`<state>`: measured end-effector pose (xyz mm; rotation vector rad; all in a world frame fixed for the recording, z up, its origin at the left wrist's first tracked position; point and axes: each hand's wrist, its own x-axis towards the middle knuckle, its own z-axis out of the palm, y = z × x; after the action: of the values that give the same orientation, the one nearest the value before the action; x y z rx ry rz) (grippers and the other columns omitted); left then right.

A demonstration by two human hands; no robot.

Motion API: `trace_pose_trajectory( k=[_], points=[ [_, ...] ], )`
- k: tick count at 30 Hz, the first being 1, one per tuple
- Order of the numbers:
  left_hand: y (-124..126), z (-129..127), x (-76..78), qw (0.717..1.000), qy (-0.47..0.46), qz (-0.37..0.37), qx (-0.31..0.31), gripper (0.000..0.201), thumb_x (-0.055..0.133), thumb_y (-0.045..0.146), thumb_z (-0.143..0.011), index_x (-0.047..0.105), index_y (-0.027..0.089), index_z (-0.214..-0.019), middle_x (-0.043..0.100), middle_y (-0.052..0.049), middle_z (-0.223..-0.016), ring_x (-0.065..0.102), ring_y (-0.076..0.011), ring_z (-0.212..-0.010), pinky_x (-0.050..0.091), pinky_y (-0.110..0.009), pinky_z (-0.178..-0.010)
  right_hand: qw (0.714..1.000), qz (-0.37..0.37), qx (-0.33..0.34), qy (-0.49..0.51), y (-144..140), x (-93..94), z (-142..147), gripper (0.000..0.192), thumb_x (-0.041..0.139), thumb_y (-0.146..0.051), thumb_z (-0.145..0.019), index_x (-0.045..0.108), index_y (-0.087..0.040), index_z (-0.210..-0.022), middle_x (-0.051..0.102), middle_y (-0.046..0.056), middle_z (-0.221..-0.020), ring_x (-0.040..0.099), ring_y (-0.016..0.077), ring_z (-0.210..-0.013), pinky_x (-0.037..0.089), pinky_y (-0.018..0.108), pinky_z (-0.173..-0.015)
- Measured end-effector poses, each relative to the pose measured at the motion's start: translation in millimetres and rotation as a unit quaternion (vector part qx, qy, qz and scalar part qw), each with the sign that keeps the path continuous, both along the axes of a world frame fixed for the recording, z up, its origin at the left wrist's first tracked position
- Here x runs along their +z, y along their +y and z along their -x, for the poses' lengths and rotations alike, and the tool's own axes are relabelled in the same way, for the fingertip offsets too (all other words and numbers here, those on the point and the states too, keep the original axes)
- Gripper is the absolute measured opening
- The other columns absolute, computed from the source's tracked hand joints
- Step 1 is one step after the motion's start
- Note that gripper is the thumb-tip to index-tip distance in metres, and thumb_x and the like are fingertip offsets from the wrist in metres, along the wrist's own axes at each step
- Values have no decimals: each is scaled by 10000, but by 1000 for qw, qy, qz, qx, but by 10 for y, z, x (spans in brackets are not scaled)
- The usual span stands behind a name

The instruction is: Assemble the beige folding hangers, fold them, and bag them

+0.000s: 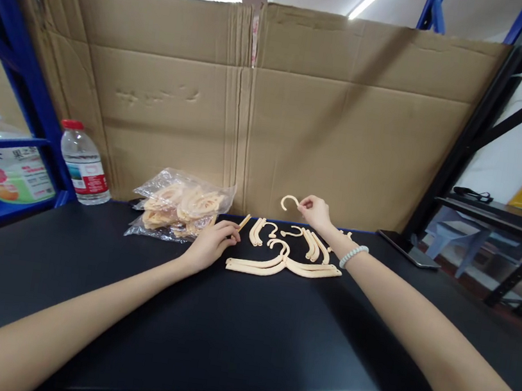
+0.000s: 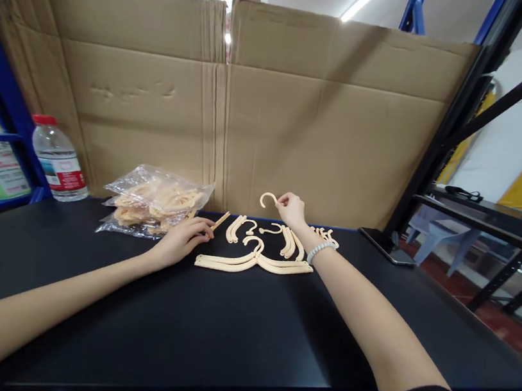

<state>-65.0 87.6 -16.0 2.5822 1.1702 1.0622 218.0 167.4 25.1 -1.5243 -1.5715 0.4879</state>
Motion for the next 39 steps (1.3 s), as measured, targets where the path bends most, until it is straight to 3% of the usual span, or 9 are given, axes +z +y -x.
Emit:
trace_pose_trajectory(
  k=[5, 9, 16, 21, 24, 30, 35, 37, 39],
  points=[
    [-11, 7, 25, 999, -46, 12, 6, 129, 463, 179, -837, 568, 201, -766, 660, -75, -1032, 599, -247, -1041, 466, -452, -919, 979, -5, 52, 194, -169, 14, 92, 68, 576, -182, -893, 600, -119, -894, 606, 1, -749, 607, 91, -615, 559, 256, -634],
    [-42, 0, 37, 996, -87, 27, 1, 93, 488, 194, -821, 567, 191, -772, 675, -88, -1071, 621, -248, -1030, 481, -461, -912, 945, 14, 132, 297, -515, 36, 98, 83, 646, -144, -815, 597, -145, -748, 608, 27, -744, 640, 111, -680, 568, 261, -716],
    [-175, -173, 75, 983, -176, 47, 4, 124, 555, 292, -828, 615, 186, -804, 714, -66, -935, 662, -226, -943, 533, -412, -858, 895, 98, 238, 364, -1118, -182, 42, 228, 798, -298, -667, 653, -153, -767, 651, 56, -820, 647, 159, -780, 551, 318, -746],
    [-348, -326, 154, 971, -234, 53, -14, 124, 636, 307, -781, 666, 188, -793, 717, -58, -926, 617, -246, -1071, 504, -427, -942, 853, 159, 281, 410, -1321, -255, 103, 244, 807, -328, -656, 676, -164, -781, 638, 31, -813, 609, 128, -780, 509, 303, -808],
    [-530, -446, 193, 957, -266, 93, -69, 87, 672, 268, -768, 697, 194, -806, 714, -57, -924, 613, -239, -1083, 506, -408, -954, 848, 146, 300, 411, -1422, -224, 144, 210, 784, -338, -687, 703, -181, -800, 646, 42, -910, 590, 133, -830, 492, 299, -816],
    [-857, -673, 149, 956, -194, 170, -141, 89, 671, 258, -791, 726, 207, -839, 702, -68, -949, 667, -212, -907, 572, -372, -834, 864, 101, 317, 378, -1571, -203, 191, 172, 742, -350, -735, 732, -196, -812, 620, 58, -1148, 584, 110, -796, 456, 221, -640],
    [-939, -725, 110, 948, -192, 199, -160, 73, 637, 245, -818, 686, 202, -850, 688, -53, -900, 662, -192, -856, 566, -348, -797, 872, 100, 305, 368, -1565, -262, 209, 158, 743, -341, -730, 729, -185, -755, 664, 64, -1056, 596, 134, -824, 463, 255, -702],
    [-946, -737, 104, 927, -250, 236, -151, 68, 638, 241, -813, 607, 207, -863, 655, -33, -879, 655, -182, -837, 572, -324, -726, 872, 106, 316, 359, -1567, -279, 220, 159, 746, -337, -728, 731, -184, -769, 683, 60, -982, 599, 133, -799, 460, 260, -700],
    [-946, -750, 101, 897, -301, 289, -142, 209, 684, 234, -767, 504, 218, -873, 619, -7, -857, 649, -168, -792, 562, -292, -648, 880, 100, 325, 332, -1585, -281, 235, 174, 741, -344, -732, 737, -184, -801, 692, 65, -950, 605, 146, -811, 454, 260, -679]
  ],
)
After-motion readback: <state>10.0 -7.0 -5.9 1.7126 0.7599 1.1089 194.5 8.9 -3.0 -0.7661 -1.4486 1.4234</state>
